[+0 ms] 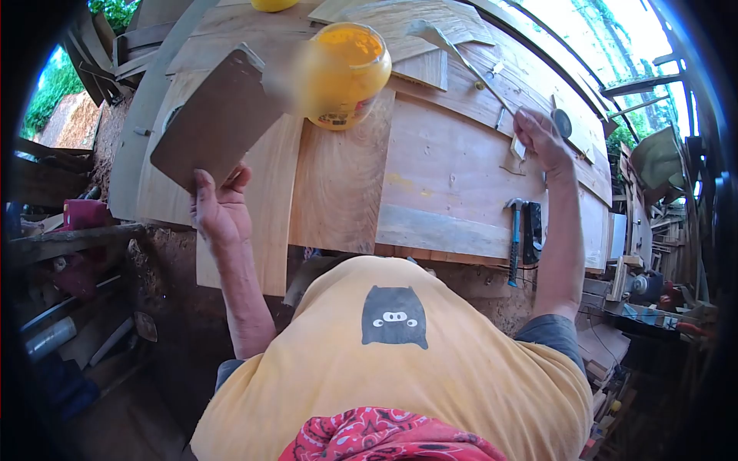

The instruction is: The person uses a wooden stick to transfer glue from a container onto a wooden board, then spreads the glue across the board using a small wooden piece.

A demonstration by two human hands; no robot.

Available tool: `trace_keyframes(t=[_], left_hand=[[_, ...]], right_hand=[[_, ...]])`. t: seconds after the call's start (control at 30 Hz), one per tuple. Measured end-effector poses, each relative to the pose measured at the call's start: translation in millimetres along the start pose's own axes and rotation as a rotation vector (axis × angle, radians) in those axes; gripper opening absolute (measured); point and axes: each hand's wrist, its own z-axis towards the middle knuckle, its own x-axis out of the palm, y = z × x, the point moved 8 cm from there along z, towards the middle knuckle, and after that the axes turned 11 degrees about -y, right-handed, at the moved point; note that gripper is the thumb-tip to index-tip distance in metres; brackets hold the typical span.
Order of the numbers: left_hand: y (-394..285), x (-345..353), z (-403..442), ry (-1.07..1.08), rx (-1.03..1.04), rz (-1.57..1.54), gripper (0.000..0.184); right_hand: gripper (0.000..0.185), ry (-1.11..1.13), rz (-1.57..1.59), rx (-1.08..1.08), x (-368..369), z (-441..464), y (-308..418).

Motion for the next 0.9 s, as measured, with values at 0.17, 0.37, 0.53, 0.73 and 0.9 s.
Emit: trace_keyframes(t=[0.17,0.37,0.53,0.73,0.9], left_hand=[[-12.5,2.8,-35.7,-0.011,0.081,0.028,0.047],[17.8,33.8,-104.3,-0.056,0.097,0.05,0.047],[48.2,56.8,-169.6,-0.078,0.089,0.044,0.046],[60.4,51.0,-224.2,-0.163,0.103,0.069,0.045],[75.2,67.3,-231.5,-0.129,0.096,0.055,0.044]], right_hand=[[0.039,-0.023,0.079,0.197,0.8,-19.4,-135.6],[0.042,-0.029,-0.209,0.111,31.1,28.3,-238.7],[0.045,-0.101,-0.54,0.034,7.4,49.8,-270.6],[0.026,-0.148,-0.702,-0.128,-10.4,4.3,-269.0],[0.021,0.032,-0.813,-0.497,46.4,-27.2,-242.7]])
